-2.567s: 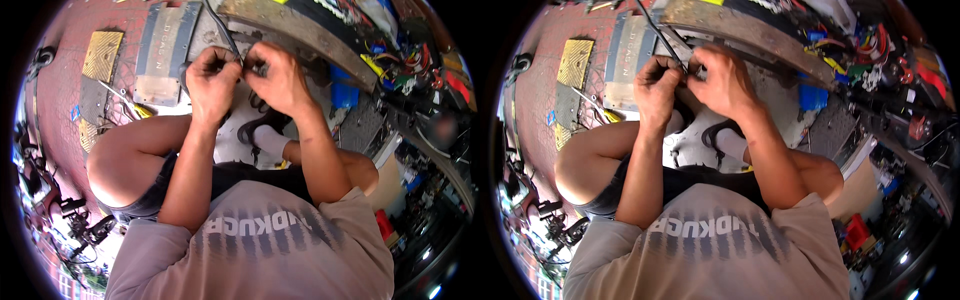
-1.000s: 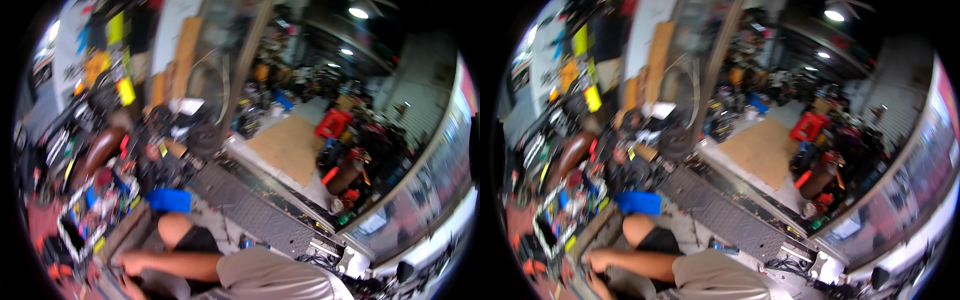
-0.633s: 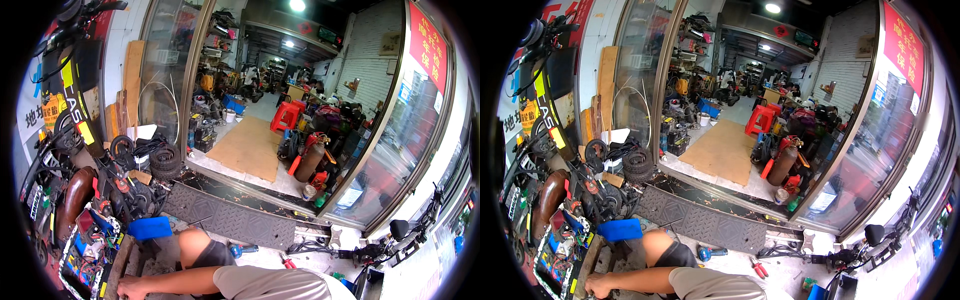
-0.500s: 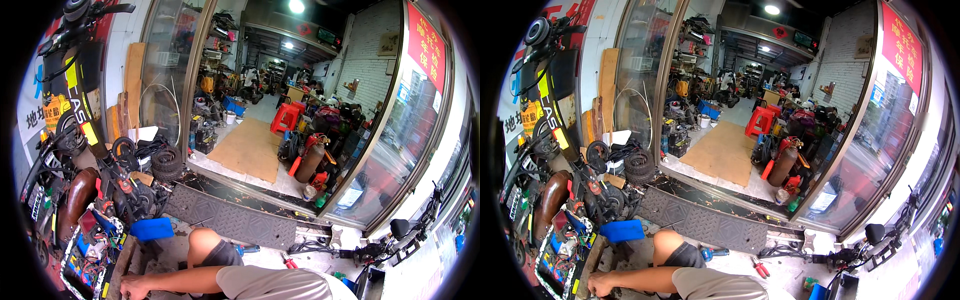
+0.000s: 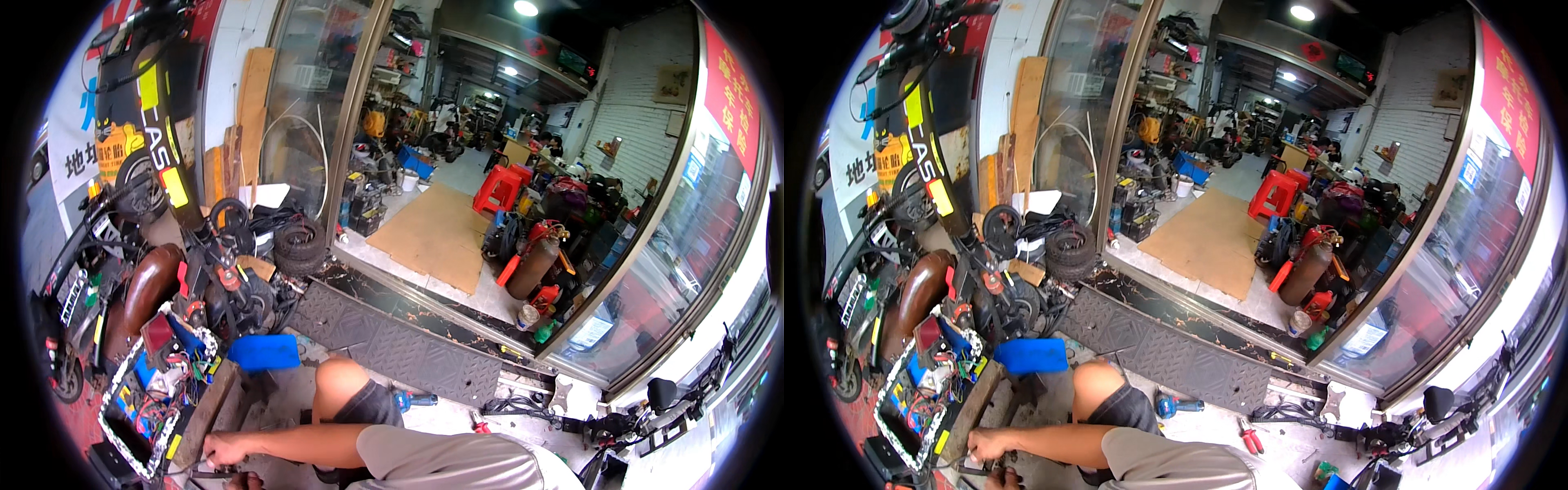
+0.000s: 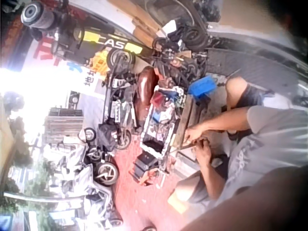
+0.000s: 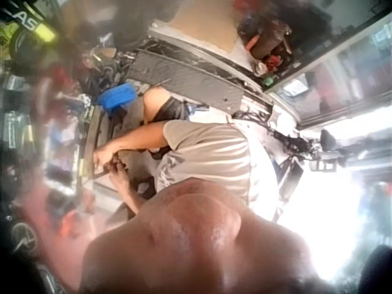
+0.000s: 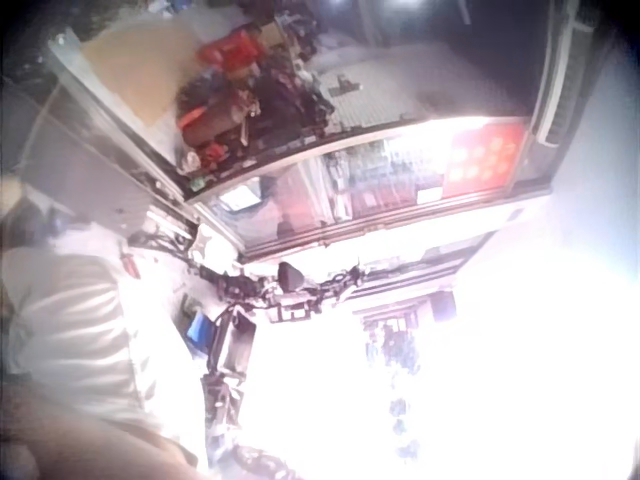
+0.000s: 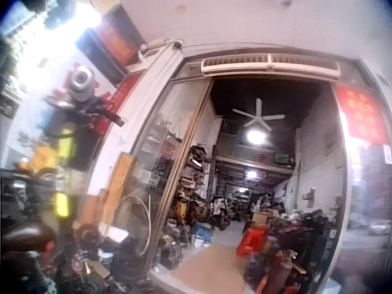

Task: The person repairs the wiring of an electric vehicle by stripping wire insulation, joining wires by hand, and tightening connections using a screwdriver.

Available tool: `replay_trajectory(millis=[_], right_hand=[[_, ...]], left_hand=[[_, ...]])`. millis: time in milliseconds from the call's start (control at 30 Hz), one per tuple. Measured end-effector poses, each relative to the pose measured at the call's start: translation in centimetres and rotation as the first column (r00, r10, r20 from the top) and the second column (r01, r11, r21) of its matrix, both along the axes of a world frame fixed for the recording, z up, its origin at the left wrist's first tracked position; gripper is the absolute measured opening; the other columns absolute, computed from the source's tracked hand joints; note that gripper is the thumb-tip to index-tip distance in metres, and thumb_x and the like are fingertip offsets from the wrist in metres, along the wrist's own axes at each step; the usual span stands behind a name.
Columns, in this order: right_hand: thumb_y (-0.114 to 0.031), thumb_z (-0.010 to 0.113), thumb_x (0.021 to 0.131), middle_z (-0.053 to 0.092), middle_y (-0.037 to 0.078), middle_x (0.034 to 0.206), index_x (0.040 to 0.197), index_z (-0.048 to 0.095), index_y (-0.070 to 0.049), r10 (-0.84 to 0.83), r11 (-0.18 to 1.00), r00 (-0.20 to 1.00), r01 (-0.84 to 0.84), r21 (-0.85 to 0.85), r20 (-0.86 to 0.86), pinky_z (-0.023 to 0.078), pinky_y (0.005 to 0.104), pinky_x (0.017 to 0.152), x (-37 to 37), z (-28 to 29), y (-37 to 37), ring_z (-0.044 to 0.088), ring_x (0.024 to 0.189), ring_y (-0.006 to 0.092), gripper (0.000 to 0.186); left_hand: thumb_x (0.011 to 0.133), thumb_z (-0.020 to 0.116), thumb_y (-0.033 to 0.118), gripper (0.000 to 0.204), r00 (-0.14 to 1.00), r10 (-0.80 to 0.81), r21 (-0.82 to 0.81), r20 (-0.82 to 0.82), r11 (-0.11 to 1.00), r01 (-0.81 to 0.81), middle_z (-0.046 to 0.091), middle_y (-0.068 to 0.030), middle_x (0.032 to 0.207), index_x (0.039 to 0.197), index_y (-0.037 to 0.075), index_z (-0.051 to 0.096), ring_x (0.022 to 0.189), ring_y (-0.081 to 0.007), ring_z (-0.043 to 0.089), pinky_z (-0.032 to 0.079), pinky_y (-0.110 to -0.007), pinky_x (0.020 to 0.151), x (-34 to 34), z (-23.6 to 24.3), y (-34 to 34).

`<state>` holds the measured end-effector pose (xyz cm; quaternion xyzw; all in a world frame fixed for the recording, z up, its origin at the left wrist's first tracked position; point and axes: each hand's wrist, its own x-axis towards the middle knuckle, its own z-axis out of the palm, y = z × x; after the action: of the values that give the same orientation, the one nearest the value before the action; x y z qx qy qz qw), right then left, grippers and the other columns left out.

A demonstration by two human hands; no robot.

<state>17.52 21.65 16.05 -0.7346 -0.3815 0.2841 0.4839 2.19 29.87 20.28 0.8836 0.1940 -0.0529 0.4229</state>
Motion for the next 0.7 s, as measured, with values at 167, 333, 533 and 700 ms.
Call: replay_trajectory(millis=[167, 333, 533, 700], right_hand=[[-0.020, 0.065, 0.083, 0.073, 0.022, 0.083, 0.089, 0.076, 0.000, 0.132, 0.968, 0.991, -0.127, -0.218, 0.009, 0.056, 0.0470, 0.069, 0.7, -4.7, -0.1, 0.069, 0.075, 0.0305, 0.023], [-0.026, 0.069, 0.091, 0.069, 0.024, 0.079, 0.090, 0.071, -0.001, 0.293, 0.953, 0.935, -0.269, -0.142, 0.197, 0.053, 0.0482, 0.068, -0.1, -1.6, -0.5, 0.066, 0.069, 0.0312, 0.025], [-0.029, 0.065, 0.096, 0.067, 0.022, 0.076, 0.083, 0.070, -0.002, 0.195, 0.969, 0.971, -0.170, -0.180, 0.136, 0.052, 0.0440, 0.066, 0.8, 0.9, -2.7, 0.068, 0.072, 0.0274, 0.030], [-0.022, 0.066, 0.088, 0.062, 0.022, 0.066, 0.071, 0.065, -0.001, 0.076, 0.997, 0.959, -0.080, 0.003, 0.274, 0.048, 0.0470, 0.060, -0.9, -1.8, -1.8, 0.055, 0.058, 0.0299, 0.028]], left_hand=[[0.098, 0.060, 0.036, 0.044, 0.901, -0.369, 0.280, 0.230, 0.911, 0.301, 0.072, -0.0237, 0.109, 0.131, 0.006, 0.063, 0.102, -0.0366, 0.071, 0.054, -0.051, 0.089, 0.2, 2.5, 3.2], [0.091, 0.064, 0.014, 0.018, 0.768, -0.636, 0.454, 0.067, 0.705, 0.545, 0.070, -0.0202, 0.091, 0.105, 0.005, 0.070, 0.093, -0.0417, 0.067, 0.051, -0.053, 0.085, 3.9, 2.0, 10.1], [0.088, 0.063, 0.010, 0.010, 0.684, -0.698, 0.503, 0.213, 0.678, 0.536, 0.066, -0.0200, 0.086, 0.096, 0.005, 0.067, 0.087, -0.0425, 0.064, 0.050, -0.053, 0.077, 4.8, 2.4, 10.3], [0.084, 0.065, 0.007, 0.007, 0.790, -0.501, 0.305, 0.353, 0.860, 0.409, 0.066, -0.0239, 0.081, 0.086, 0.001, 0.067, 0.082, -0.0442, 0.065, 0.049, -0.052, 0.072, 5.2, -0.8, 9.8]])
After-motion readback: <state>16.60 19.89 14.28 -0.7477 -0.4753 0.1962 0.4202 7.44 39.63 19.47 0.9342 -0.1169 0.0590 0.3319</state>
